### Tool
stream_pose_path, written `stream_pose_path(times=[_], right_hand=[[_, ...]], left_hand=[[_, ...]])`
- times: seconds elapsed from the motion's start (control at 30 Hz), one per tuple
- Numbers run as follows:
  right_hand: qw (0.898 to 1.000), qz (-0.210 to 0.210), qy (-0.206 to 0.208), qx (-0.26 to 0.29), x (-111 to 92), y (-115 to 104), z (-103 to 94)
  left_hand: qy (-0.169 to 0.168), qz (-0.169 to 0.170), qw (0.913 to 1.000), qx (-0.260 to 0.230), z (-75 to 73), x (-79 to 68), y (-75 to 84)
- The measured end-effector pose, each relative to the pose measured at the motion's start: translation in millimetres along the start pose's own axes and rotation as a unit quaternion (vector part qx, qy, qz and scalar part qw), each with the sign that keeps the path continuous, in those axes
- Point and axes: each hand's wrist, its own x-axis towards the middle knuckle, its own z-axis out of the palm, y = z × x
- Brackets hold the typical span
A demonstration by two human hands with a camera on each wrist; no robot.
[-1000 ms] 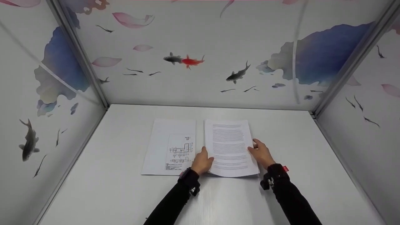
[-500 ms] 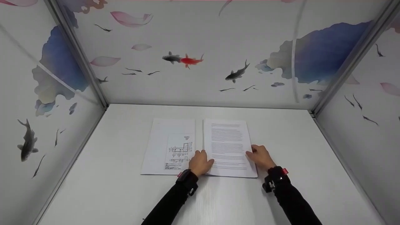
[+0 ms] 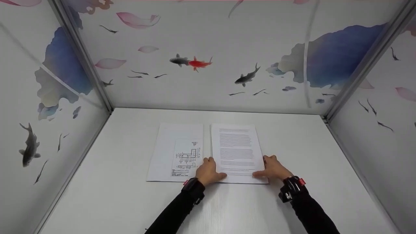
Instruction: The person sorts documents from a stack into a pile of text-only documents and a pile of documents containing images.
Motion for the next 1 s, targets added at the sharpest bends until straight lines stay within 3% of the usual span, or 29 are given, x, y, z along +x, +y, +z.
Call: stream_pose_path(times=[0.17, 0.5, 0.8, 1.0], right_hand=[[0.997, -0.005, -0.029, -0.068, -18.4, -3.0, -0.5], [0.997, 0.004, -0.028, -0.072, -24.9, -2.9, 2.3], [0.998, 0.002, -0.028, -0.054, -25.3, 2.4, 2.0], [0.999, -0.011, -0.02, -0.046, -30.2, 8.8, 3.3]], left_hand=[[-0.035, 0.009, 0.9991, 0.022, -5.7, -5.6, 0.3], [-0.028, 0.045, 0.9933, 0.103, -0.7, -9.4, 0.6], [-0.051, 0.054, 0.9918, 0.104, -1.1, -13.4, 3.9], [-0.063, 0.053, 0.9941, 0.071, -1.6, -17.5, 3.7]])
